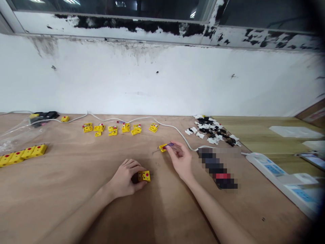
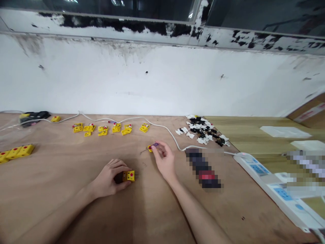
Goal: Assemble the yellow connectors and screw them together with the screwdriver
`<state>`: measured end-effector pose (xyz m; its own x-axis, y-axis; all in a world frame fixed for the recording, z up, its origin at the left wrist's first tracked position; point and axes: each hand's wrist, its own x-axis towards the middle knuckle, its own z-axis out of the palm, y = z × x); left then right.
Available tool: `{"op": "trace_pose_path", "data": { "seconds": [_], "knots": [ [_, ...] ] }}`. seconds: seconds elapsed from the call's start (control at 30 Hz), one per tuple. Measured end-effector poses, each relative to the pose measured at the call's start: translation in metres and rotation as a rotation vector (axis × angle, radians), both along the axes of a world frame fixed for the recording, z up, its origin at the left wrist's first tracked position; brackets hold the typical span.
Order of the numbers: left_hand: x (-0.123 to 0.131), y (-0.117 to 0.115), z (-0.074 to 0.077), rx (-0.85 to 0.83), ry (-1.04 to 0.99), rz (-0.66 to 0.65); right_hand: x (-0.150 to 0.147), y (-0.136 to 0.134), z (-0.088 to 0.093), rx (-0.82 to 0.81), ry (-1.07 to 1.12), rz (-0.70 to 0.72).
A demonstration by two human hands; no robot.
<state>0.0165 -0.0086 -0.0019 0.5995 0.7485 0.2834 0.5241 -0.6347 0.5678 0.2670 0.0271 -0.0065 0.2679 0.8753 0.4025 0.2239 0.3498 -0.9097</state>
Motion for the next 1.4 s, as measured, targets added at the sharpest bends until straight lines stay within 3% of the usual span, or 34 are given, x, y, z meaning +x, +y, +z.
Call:
{"op": "trace_pose_path", "data": {
  "seconds": [0.33, 0.57, 0.73, 1.03, 1.4],
  "knots": [
    [-0.002, 0.001, -0.004, -0.087, -0.057, 0.026, -0.002, -0.003, 0.007, 0.019, 0.143, 0.041],
    [-0.005, 0.006, -0.001, -0.265, -0.289, 0.114, -0.012, -0.015, 0.019, -0.015, 0.311, 0.135],
    [-0.002, 0.009, 0.002, -0.3, -0.337, 0.114, -0.021, -0.023, 0.017, -0.055, 0.397, 0.217],
    [-0.001, 0.011, -0.005, -0.256, -0.413, 0.074, -0.025, -0.029, 0.02, -0.073, 0.345, 0.229],
    [0.0, 0.007, -0.011, 0.01, -0.338, 0.114, -0.024, -0.031, 0.019, -0.096, 0.285, 0.236]
  ]
}}
